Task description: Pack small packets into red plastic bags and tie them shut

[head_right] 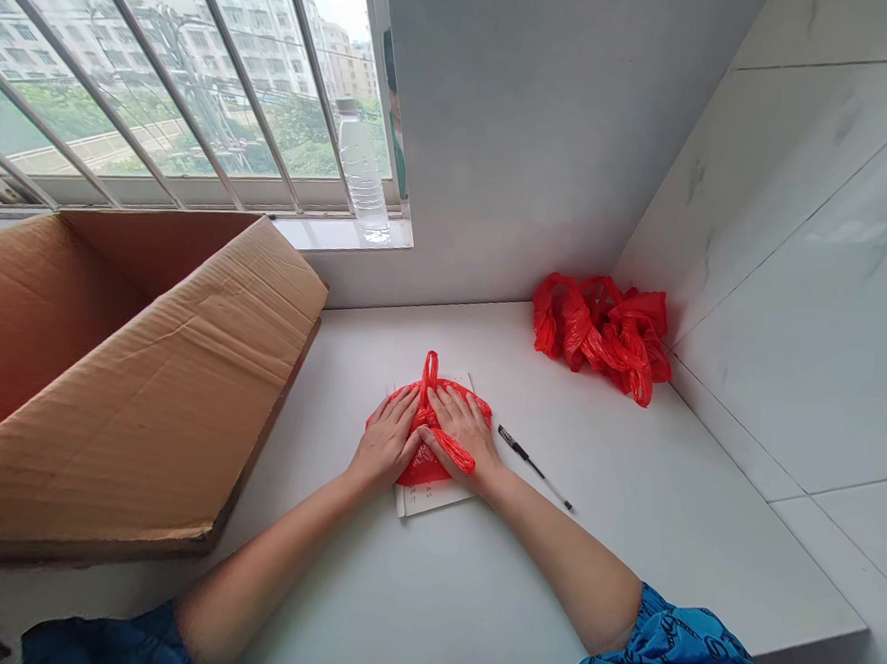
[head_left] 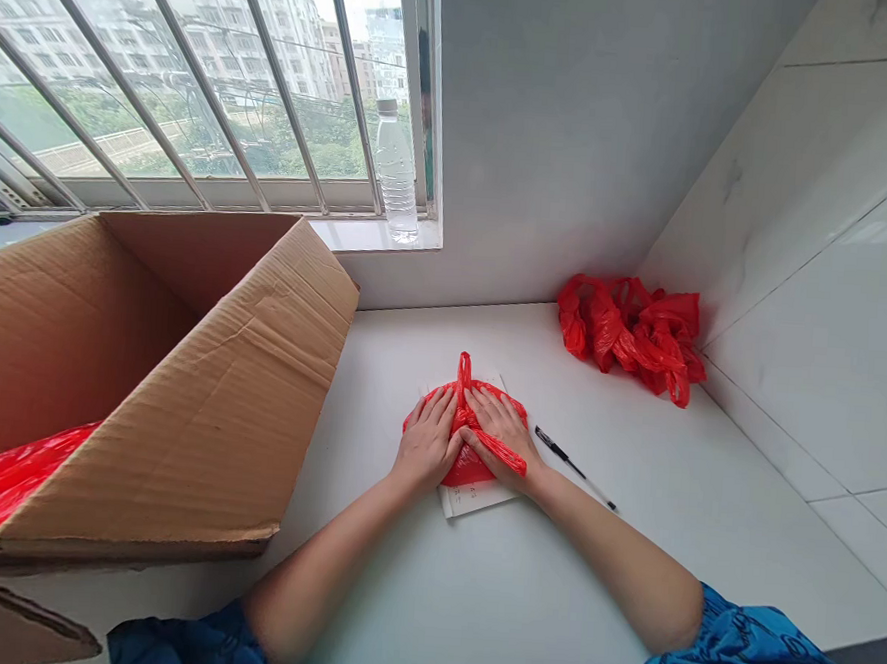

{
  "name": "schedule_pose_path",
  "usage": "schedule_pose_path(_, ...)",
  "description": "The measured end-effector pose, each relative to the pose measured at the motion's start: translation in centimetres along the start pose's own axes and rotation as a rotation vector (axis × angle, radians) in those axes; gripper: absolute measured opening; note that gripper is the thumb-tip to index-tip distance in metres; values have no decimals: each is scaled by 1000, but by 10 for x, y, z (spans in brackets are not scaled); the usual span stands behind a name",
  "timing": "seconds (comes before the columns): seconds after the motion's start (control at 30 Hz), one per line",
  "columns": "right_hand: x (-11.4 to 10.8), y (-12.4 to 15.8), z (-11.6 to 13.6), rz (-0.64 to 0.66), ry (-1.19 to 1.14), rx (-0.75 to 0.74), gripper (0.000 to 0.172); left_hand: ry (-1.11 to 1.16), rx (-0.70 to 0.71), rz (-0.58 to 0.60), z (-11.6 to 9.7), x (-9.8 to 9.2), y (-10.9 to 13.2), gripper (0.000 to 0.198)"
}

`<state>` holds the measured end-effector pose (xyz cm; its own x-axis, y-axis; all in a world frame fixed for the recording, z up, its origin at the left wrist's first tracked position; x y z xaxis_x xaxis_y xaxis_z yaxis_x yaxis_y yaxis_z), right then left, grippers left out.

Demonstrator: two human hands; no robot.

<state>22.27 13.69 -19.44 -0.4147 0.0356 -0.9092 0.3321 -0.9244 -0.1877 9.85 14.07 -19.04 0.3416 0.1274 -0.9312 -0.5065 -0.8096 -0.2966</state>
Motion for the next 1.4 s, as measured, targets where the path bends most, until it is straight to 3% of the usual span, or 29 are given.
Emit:
schedule_pose_path(0.73, 2, 1, 0, -4, -11, 1, 69, 61, -9, -11, -2, -5, 2, 53)
schedule_pose_path(0.87, -12, 5, 0, -108, -130, 34, 73, 155, -33, -113, -1, -12, 7, 64)
schedule_pose_path(0.97, -31, 10, 2, -232, -262, 12, 58, 175, -32, -178, -3, -21, 12, 72)
schedule_pose_path(1.1, -58, 20, 17, -261, -445, -138, 23, 105, 69, -136, -21, -48, 19, 63)
schedule_pose_path(1.27, -97, 50, 49, -255, -730, -214, 16, 84, 255, -20, -63, -104, 41, 32)
schedule_pose_path(1.4, -123, 84, 71, -268, -795, -292, 7, 41, 352, 22, -103, -159, 69, 29)
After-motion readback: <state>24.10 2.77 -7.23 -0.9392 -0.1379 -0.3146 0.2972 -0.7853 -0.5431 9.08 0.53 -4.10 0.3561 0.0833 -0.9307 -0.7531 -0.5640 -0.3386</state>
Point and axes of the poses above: each hand's wrist, its own y-axis away from the middle knuckle, its own x-axis out of the palm, z = x × y, the point moved 7 cm from there along -y, towards the middle knuckle, and after that the axes turned 6 degrees about x, right-handed, at the moved point
